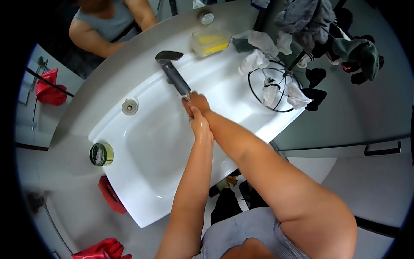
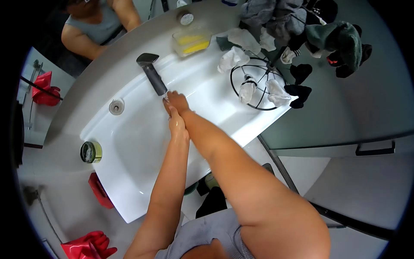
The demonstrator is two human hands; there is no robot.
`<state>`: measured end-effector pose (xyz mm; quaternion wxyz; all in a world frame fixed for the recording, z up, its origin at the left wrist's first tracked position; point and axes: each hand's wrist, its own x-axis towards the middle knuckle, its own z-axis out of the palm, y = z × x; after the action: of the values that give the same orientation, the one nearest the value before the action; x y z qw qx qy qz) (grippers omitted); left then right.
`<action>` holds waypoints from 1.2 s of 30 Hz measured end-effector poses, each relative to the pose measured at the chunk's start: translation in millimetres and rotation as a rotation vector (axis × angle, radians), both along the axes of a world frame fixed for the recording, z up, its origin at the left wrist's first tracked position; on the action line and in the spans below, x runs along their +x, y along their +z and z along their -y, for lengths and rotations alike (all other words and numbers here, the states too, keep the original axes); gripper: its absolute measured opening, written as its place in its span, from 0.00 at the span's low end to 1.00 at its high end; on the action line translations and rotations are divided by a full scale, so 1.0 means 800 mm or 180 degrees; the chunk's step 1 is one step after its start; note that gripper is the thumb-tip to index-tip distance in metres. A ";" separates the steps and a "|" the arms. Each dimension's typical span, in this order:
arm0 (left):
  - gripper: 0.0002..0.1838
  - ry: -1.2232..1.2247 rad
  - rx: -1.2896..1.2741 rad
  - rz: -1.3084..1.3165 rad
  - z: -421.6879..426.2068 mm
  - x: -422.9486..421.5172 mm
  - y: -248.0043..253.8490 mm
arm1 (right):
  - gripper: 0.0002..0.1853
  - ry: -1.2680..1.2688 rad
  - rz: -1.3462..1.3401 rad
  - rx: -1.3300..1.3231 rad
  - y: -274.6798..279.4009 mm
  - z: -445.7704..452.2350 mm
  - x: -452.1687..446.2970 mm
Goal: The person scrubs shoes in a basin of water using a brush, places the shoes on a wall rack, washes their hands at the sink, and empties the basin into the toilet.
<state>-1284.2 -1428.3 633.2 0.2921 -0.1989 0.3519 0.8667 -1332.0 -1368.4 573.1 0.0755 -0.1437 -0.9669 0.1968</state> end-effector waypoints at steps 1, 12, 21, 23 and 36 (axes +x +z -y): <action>0.21 -0.0097 -0.0588 0.0225 0.005 0.012 0.018 | 0.13 0.0523 0.0415 0.0930 0.054 0.010 0.028; 0.15 -0.1398 -0.0201 -0.0164 0.032 -0.063 -0.053 | 0.13 0.1294 0.1016 0.0757 0.130 0.006 0.119; 0.23 -0.1906 -0.0925 -0.0849 0.104 -0.068 -0.033 | 0.26 0.1056 -0.1353 0.1494 0.208 -0.040 0.037; 0.28 -0.2635 -0.2116 -0.1423 0.129 -0.064 -0.050 | 0.27 0.1124 -0.1225 0.1353 0.207 -0.045 0.049; 0.33 -0.2479 -0.0339 -0.4865 0.238 -0.065 0.339 | 0.18 0.2593 -0.1952 -0.2661 0.478 -0.033 0.142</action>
<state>-1335.9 -1618.4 904.8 0.2418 0.5610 0.5355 0.5831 -1218.5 -1341.9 955.3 0.2048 0.2791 -0.7208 0.6005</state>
